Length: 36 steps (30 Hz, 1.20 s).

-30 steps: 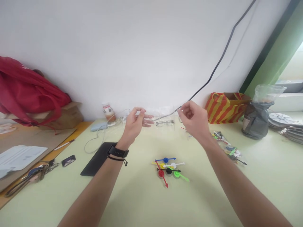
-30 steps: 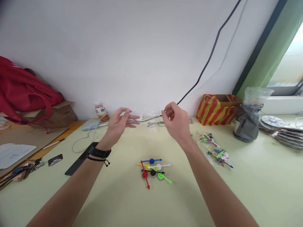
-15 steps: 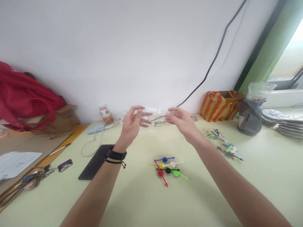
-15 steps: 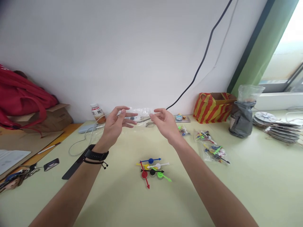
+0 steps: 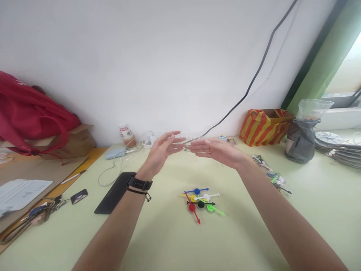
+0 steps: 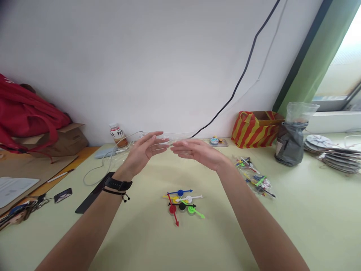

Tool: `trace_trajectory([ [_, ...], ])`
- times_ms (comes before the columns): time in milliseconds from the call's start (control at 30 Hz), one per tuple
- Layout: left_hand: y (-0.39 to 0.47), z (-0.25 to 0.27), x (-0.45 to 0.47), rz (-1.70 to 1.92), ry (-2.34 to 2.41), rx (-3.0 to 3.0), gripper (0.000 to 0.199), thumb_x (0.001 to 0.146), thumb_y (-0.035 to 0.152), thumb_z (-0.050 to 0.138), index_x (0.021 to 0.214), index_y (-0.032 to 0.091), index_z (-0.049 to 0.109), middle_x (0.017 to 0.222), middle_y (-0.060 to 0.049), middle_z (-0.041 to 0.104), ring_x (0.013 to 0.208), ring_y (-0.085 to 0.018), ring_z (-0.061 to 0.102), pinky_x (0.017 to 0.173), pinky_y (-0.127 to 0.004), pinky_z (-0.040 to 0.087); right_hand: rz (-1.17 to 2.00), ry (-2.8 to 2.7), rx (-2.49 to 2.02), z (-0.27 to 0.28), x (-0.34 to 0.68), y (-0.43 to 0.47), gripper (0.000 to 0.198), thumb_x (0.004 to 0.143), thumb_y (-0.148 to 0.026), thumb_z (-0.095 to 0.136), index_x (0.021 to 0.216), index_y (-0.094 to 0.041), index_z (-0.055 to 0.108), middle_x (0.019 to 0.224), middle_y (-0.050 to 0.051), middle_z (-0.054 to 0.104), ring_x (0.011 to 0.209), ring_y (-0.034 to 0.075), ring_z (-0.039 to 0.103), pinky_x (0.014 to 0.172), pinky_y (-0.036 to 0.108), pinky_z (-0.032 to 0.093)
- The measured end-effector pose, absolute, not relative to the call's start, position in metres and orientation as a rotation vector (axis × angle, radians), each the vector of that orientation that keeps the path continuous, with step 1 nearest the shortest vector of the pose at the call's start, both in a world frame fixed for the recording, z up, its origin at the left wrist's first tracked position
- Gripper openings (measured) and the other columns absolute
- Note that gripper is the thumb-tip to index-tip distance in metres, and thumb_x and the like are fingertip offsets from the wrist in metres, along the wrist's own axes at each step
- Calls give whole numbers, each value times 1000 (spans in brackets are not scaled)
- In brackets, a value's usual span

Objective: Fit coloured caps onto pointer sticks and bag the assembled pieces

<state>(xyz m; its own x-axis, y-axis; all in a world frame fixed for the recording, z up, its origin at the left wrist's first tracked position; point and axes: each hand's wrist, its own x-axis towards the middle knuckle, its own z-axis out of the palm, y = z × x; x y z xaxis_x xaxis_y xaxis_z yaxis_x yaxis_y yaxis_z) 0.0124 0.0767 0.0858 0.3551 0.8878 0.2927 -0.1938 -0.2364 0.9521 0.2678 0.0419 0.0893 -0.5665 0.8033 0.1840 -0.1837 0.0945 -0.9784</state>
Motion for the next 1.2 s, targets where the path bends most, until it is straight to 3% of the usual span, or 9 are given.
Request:
trace_trajectory([
  [233,73,83,21,983,552,1420,49,100,57,54,125,18,70,126,-16,73,117,-35,70,104,-52,51,1711,-1824,-478,83,273,44,58,97,-52,66,150,-35,51,160,7,46,142,29,50,120,51,36],
  [433,78,82,17,1046,688,1499,52,100,59,51,129,19,68,131,-16,71,117,-34,69,105,-52,50,1774,-1800,-592,80,284,49,59,101,-57,55,155,-34,44,155,8,53,139,29,54,121,52,34],
  [533,75,84,17,1268,881,1801,49,102,57,49,130,21,65,132,-14,70,122,-31,65,108,-50,47,1792,-1728,-674,77,285,54,58,102,-62,48,152,-32,49,148,9,60,134,29,59,121,53,33],
  [600,69,84,20,1336,968,2148,47,99,54,58,134,22,61,137,-12,66,130,-31,58,113,-50,42,1780,-1674,-729,74,282,57,58,102,-65,42,146,-29,56,145,9,63,133,29,60,122,52,33],
  [733,53,80,32,1144,939,2779,88,82,56,79,154,23,41,159,-14,44,152,-38,26,125,-55,25,1824,-1560,-742,70,273,59,67,101,-71,35,137,-22,64,138,11,67,134,29,58,120,48,37],
  [833,46,72,42,955,938,2982,116,72,57,86,163,22,23,167,-15,30,156,-43,12,125,-60,22,1880,-1494,-707,71,269,58,70,101,-73,32,133,-21,66,136,11,69,133,28,60,118,45,40],
  [933,43,64,49,861,980,3071,121,70,41,90,164,23,17,164,-15,33,154,-45,16,124,-61,23,1914,-1474,-692,74,268,56,69,100,-73,36,128,-20,69,131,11,71,129,27,62,116,44,42],
  [1033,45,60,50,855,1031,3102,110,75,27,83,164,23,18,154,-15,43,148,-43,29,123,-60,23,1830,-1494,-758,76,267,56,56,97,-67,51,124,-22,71,124,11,74,123,27,66,109,44,49],
  [1200,63,54,32,877,1189,2963,103,82,33,76,165,22,17,148,-17,48,135,-41,44,117,-57,33,1140,-1515,-1172,79,273,60,35,91,-53,67,101,-20,74,107,9,77,103,23,70,88,34,55],
])
